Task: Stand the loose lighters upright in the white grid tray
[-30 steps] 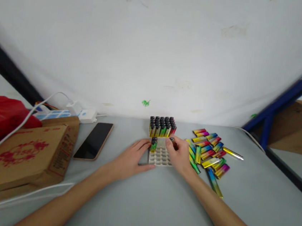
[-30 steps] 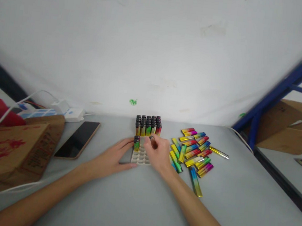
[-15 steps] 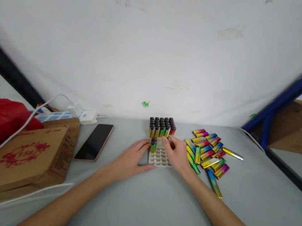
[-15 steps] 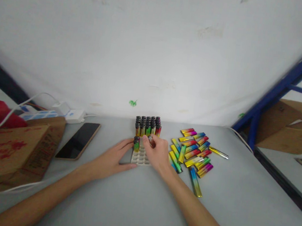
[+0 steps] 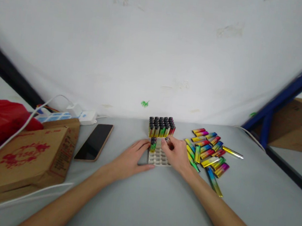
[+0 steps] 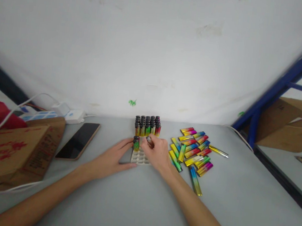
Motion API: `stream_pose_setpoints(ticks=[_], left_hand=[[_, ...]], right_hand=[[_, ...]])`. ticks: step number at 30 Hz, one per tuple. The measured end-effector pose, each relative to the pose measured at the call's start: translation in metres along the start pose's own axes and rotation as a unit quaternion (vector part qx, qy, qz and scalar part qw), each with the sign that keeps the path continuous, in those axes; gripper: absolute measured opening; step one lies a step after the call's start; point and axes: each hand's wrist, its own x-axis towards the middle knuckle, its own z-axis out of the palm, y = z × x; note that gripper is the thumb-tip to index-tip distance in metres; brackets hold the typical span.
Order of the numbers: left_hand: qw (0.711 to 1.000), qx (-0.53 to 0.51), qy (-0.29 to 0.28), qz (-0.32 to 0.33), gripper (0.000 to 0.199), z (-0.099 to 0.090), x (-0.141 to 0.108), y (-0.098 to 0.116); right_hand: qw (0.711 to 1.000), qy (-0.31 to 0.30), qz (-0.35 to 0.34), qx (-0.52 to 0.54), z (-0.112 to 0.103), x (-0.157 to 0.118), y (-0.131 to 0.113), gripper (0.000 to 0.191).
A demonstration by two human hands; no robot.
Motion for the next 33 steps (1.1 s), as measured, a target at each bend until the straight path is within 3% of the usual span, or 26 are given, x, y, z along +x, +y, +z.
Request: stream_pose_setpoints(ticks=[4, 12, 21, 26, 30, 33], left_hand=[[1.0, 0.006, -0.008, -0.001, 0.07, 0.001, 0.0, -0.002], [1.0, 0.005, -0.007, -0.003, 0.07, 0.0, 0.0, -0.001], [1.0, 0.014, -0.01, -0.004, 0.069, 0.001, 0.001, -0.001], [1.0, 0.016, -0.014, -0.006, 0.071, -0.001, 0.0, 0.001], [1.0, 0.012, -0.01, -0.003, 0.073, 0.0, 0.0, 0.0], [1.0, 0.007, 0.002, 0.006, 0.073, 0.001, 0.0, -0.001]], right_hand=[[1.0, 0.005, -0.009, -0.001, -0.002, 0.0, 0.0, 0.042], [1.0, -0.003, 0.003, 0.002, -0.001, -0.001, 0.002, 0.03], [1.0, -0.013, -0.016, 0.01, -0.006, -0.001, 0.0, 0.036], [0.996, -0.045, -0.073, 0.005, -0.017, 0.004, 0.0, 0.024], [0.984, -0.064, -0.165, -0.005, -0.025, 0.008, 0.0, 0.032], [0.981, -0.091, -0.171, -0.012, -0.029, 0.008, -0.001, 0.039]])
